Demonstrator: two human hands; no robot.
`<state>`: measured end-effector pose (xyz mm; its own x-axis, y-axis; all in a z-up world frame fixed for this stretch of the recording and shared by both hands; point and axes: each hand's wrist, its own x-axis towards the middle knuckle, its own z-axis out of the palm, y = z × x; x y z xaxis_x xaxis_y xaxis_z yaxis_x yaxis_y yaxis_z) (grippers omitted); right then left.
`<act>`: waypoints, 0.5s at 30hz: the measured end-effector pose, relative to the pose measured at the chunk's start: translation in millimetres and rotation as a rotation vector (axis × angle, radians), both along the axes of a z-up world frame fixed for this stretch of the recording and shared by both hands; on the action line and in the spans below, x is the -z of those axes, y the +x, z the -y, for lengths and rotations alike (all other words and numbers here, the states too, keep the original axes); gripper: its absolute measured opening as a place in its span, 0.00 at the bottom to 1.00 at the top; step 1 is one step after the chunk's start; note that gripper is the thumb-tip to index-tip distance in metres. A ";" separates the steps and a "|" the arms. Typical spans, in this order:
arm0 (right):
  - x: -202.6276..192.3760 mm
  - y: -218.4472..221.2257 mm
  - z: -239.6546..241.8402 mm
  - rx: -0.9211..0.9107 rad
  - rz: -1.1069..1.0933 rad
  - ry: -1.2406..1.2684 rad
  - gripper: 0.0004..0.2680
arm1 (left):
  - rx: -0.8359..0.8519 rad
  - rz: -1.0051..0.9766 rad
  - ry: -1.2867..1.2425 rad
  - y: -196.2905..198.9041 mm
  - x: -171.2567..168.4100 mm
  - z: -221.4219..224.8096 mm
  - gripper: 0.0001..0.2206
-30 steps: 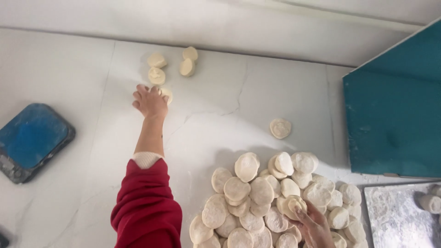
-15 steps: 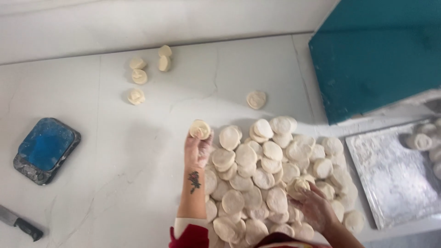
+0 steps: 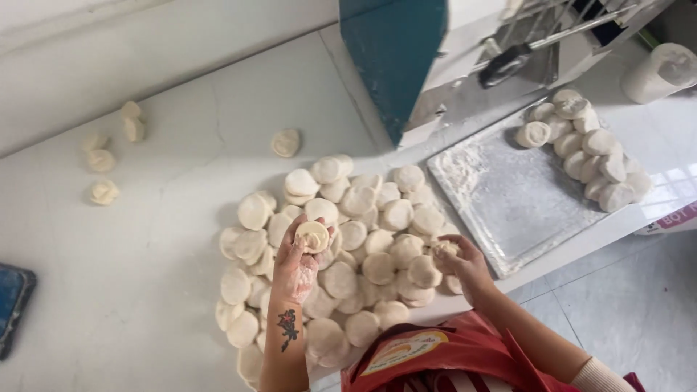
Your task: Flattening small dough balls by hand and arranging them on a surface in a kitchen prep area.
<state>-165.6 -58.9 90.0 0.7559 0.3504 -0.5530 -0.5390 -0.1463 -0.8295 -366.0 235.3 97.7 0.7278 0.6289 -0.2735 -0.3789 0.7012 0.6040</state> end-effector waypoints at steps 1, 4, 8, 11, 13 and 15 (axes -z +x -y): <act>-4.1 18.1 10.4 -0.026 0.065 -0.063 0.17 | 0.012 -0.021 0.000 11.3 -7.4 17.1 0.26; 4.0 79.0 48.2 -0.155 0.198 -0.183 0.17 | 0.001 -0.049 0.026 48.7 3.0 73.3 0.25; 77.9 176.6 111.1 -0.614 0.687 -0.598 0.21 | -0.004 -0.218 0.034 120.9 17.9 154.3 0.25; 80.2 216.7 146.4 -0.922 1.032 -0.840 0.29 | 0.082 -0.305 0.002 180.1 10.0 211.1 0.22; 75.0 228.6 152.8 -0.975 1.291 -0.733 0.23 | 0.065 -0.339 -0.063 208.2 36.3 244.0 0.22; 69.6 243.2 151.3 -1.012 1.554 -0.600 0.18 | 0.041 -0.369 -0.123 233.1 57.1 266.6 0.22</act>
